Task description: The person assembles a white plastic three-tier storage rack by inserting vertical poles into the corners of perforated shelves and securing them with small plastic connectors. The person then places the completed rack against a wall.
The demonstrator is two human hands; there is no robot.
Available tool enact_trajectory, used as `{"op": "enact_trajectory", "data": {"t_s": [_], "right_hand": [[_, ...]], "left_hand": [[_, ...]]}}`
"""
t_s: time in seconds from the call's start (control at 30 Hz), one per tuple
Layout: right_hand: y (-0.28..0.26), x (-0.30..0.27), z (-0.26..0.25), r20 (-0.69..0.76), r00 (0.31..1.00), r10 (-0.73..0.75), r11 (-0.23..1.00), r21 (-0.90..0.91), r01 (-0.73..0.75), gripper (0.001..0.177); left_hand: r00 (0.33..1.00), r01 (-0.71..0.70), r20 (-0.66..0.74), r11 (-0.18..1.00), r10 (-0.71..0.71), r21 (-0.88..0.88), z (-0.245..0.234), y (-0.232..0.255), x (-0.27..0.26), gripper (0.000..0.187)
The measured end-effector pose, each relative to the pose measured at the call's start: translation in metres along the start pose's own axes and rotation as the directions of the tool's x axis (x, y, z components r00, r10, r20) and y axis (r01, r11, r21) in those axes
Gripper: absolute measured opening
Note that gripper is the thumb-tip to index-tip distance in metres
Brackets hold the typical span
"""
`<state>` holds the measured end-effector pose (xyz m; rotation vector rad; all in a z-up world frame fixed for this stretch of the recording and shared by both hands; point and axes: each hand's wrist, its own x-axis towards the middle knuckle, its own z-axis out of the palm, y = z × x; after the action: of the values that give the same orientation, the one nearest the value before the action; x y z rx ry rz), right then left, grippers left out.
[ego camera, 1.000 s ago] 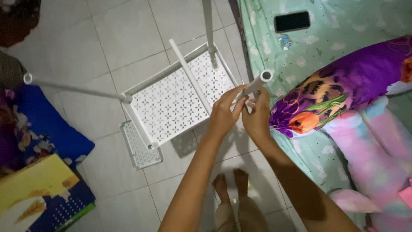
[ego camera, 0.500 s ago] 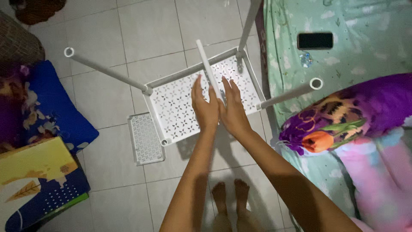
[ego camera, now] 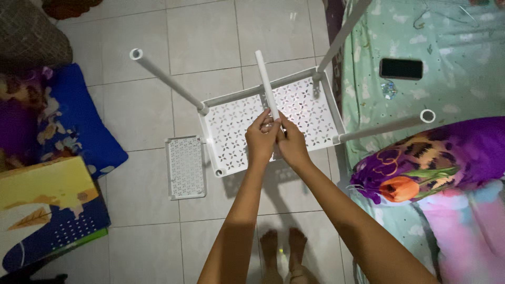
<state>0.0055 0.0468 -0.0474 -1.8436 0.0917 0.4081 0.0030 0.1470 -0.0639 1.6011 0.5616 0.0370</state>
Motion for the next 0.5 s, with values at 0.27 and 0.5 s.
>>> {"op": "enact_trajectory", "data": {"t_s": [0.27, 0.5], "right_hand": [[-0.043, -0.044, 0.013, 0.055, 0.988, -0.142, 0.978, -0.149, 0.149, 0.046], [-0.092, -0.084, 0.039, 0.186, 0.934, -0.305, 0.934, -0.134, 0.331, 0.048]], "left_hand": [[0.983, -0.183, -0.049, 0.98, 0.179, -0.072, -0.059, 0.04, -0.054, 0.042], [0.951, -0.307, -0.024, 0.952, 0.307, 0.014, -0.132, 0.078, -0.094, 0.042]]}}
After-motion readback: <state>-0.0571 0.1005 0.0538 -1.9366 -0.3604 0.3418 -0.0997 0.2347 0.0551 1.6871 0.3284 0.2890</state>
